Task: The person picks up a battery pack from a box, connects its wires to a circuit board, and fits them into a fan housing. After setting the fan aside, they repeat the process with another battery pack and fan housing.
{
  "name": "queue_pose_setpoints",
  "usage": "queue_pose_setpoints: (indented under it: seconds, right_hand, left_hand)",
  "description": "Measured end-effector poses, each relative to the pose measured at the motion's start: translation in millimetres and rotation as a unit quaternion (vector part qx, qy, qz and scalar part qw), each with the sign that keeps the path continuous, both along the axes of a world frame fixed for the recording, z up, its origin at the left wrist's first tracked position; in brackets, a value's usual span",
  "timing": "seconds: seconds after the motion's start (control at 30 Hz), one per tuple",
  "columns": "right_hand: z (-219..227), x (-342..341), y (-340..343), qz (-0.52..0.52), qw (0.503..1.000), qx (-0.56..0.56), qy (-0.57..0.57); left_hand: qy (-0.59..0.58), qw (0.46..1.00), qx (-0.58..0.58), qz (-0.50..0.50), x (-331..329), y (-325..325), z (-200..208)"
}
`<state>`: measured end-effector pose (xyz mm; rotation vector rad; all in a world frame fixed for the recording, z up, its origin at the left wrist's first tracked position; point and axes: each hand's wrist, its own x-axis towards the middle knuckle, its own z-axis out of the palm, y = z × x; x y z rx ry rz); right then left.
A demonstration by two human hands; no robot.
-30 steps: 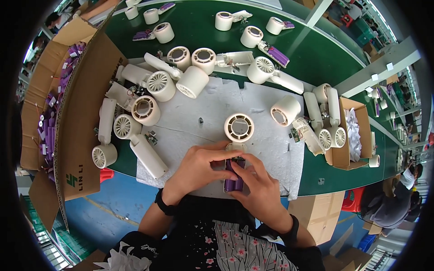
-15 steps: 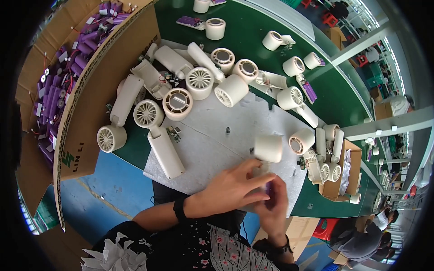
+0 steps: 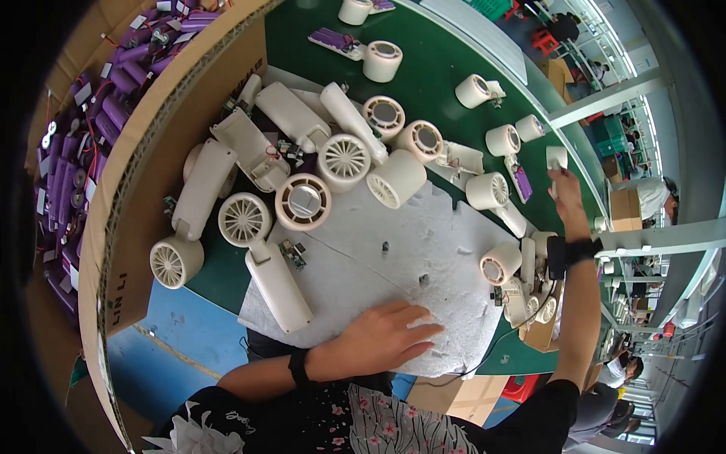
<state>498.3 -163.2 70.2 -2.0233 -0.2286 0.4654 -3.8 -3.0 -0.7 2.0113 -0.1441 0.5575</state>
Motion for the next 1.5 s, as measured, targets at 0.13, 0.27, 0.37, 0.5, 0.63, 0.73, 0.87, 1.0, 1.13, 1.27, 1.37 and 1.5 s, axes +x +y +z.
queue_pose_setpoints:
  seconds: [0.13, 0.27, 0.37, 0.5, 0.63, 0.73, 0.87, 1.0, 1.13, 1.27, 1.37, 1.5]
  right_hand:
    - [-27, -12, 28, 0.128, 0.911, -0.336, -0.201]
    - [-5, -16, 40, 0.178, 0.853, -0.438, -0.221]
    - [25, 23, 56, 0.198, 0.752, -0.447, -0.442]
    - [28, -62, 192, 0.37, 0.795, -0.223, -0.426]
    - [-7, -40, 222, 0.421, 0.712, -0.282, -0.486]
    - [-6, -30, 224, 0.418, 0.745, -0.297, -0.427]
    - [39, -80, 208, 0.383, 0.748, -0.171, -0.515]
    - [131, -229, 190, 0.332, 0.759, -0.146, -0.541]
    - [154, -318, 147, 0.313, 0.856, -0.194, -0.364]
    - [115, -354, 132, 0.357, 0.838, -0.3, -0.282]
    - [45, -335, 101, 0.35, 0.809, -0.33, -0.337]
    - [2, -344, 86, 0.324, 0.822, -0.314, -0.348]
  left_hand:
    - [0.021, 0.999, -0.02, 0.012, -4, 1, -7]
    - [0.031, 0.999, -0.02, -0.014, -4, -1, -6]
    - [0.017, 1.0, 0.0, -0.027, 1, -1, -3]
    - [0.041, 0.999, -0.006, -0.009, -4, 3, -9]
    - [0.033, 0.999, -0.023, -0.015, -2, 1, -5]
    - [0.032, 0.999, -0.015, -0.014, -1, -1, -5]
    - [0.022, 0.999, -0.01, -0.021, 5, -3, -7]
    - [0.031, 0.999, -0.004, -0.012, 1, 0, -6]
    - [-0.001, 1.0, -0.009, -0.013, 1, 5, -8]
    - [-0.089, 0.995, -0.036, 0.026, -12, 10, 5]
    - [-0.178, 0.981, -0.021, 0.073, -47, 17, 40]
    - [-0.319, 0.909, 0.163, 0.214, -157, 47, 115]
